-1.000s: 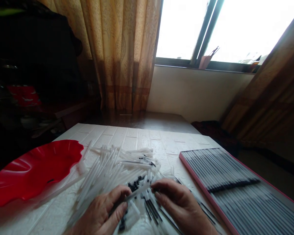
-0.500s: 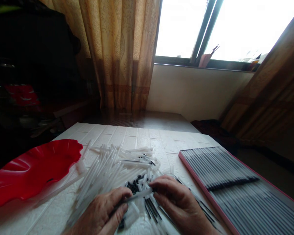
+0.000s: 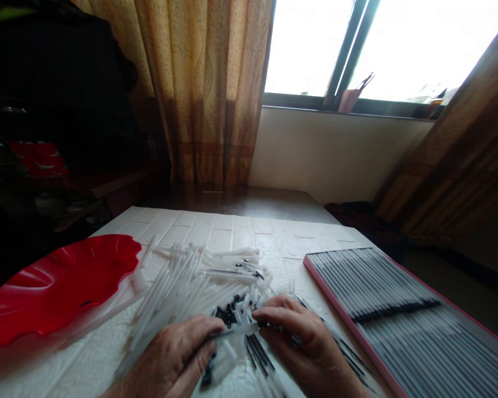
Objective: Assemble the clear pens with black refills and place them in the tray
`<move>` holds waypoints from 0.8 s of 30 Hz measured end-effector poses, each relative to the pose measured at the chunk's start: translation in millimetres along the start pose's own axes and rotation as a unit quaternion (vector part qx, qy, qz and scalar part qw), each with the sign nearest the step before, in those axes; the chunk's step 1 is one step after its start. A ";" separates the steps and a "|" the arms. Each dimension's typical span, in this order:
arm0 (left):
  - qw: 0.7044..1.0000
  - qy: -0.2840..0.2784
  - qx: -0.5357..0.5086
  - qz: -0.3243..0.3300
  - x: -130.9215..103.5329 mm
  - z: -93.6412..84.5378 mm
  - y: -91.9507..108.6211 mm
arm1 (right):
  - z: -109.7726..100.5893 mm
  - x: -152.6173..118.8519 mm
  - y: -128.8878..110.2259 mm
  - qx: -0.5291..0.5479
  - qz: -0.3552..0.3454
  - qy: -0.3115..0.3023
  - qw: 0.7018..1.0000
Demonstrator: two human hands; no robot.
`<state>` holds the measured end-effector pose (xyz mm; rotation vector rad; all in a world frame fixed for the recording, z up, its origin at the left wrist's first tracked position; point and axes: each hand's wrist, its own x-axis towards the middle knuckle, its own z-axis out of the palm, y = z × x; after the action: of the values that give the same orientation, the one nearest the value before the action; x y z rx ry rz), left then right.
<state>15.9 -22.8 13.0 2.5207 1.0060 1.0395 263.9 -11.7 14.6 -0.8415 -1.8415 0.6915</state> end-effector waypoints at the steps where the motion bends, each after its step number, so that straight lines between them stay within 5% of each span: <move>1: 1.000 0.001 -0.002 -0.002 -0.4 0.3 -0.1 | -0.4 0.2 -0.2 -0.003 -0.001 -0.003 1.000; 13: 1.000 -0.021 -0.014 0.000 0.3 0.0 -1.2 | -6.6 1.2 -3.8 -0.094 0.031 -0.038 0.994; 24: 0.999 -0.032 -0.003 0.013 -0.3 1.7 -1.3 | -7.2 -3.3 0.6 -0.220 -0.011 -0.092 0.971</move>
<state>16.3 -21.9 11.0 2.5519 0.9528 0.9600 271.7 -13.3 15.1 -1.0648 -2.2121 0.3561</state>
